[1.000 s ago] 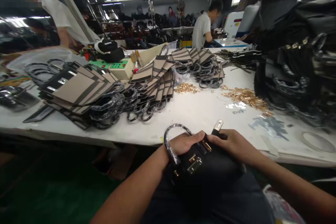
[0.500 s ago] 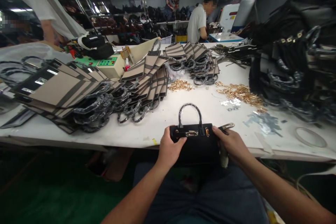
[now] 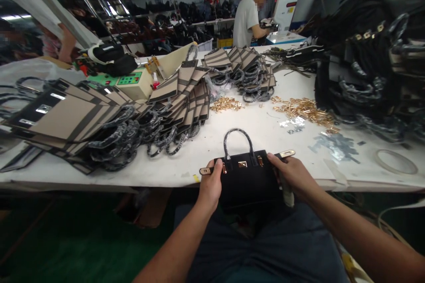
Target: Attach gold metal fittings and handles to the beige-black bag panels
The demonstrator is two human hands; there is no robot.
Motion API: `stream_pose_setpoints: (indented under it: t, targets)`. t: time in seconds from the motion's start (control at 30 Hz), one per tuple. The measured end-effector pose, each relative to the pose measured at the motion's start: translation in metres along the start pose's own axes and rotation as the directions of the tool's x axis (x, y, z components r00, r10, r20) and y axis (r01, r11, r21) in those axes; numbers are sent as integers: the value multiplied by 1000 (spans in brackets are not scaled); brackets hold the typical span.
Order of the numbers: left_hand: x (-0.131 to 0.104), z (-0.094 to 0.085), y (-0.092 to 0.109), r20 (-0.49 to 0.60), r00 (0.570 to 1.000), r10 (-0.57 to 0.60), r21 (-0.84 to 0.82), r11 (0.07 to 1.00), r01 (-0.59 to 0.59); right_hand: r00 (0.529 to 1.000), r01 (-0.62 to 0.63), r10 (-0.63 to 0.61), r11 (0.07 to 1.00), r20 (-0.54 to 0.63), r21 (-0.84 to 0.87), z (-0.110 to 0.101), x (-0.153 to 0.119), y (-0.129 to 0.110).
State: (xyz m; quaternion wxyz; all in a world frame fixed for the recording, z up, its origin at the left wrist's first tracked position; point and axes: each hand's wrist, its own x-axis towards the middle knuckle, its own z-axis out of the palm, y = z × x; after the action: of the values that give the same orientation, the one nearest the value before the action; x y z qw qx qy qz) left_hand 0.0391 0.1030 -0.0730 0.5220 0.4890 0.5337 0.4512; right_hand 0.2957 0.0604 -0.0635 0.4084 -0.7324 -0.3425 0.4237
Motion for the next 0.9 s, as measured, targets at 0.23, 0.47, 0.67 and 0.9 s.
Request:
stream_pose_setpoints:
  t: [0.23, 0.47, 0.67, 0.9]
  targets:
    - [18, -5, 21, 77, 946, 314, 503, 807, -309, 967, 169, -146, 981, -209, 99, -22, 5, -27]
    - [42, -6, 5, 302, 810, 502, 665, 497, -557, 803, 455, -434, 889, -409, -49, -26, 22, -58]
    - [44, -9, 5, 464, 761, 454, 624, 443, -644, 830, 456, -519, 843, -206, -286, -9, 42, -10]
    - [50, -10, 9, 500, 772, 392, 642, 431, -634, 823, 520, -546, 616, 154, -592, -19, 54, -2]
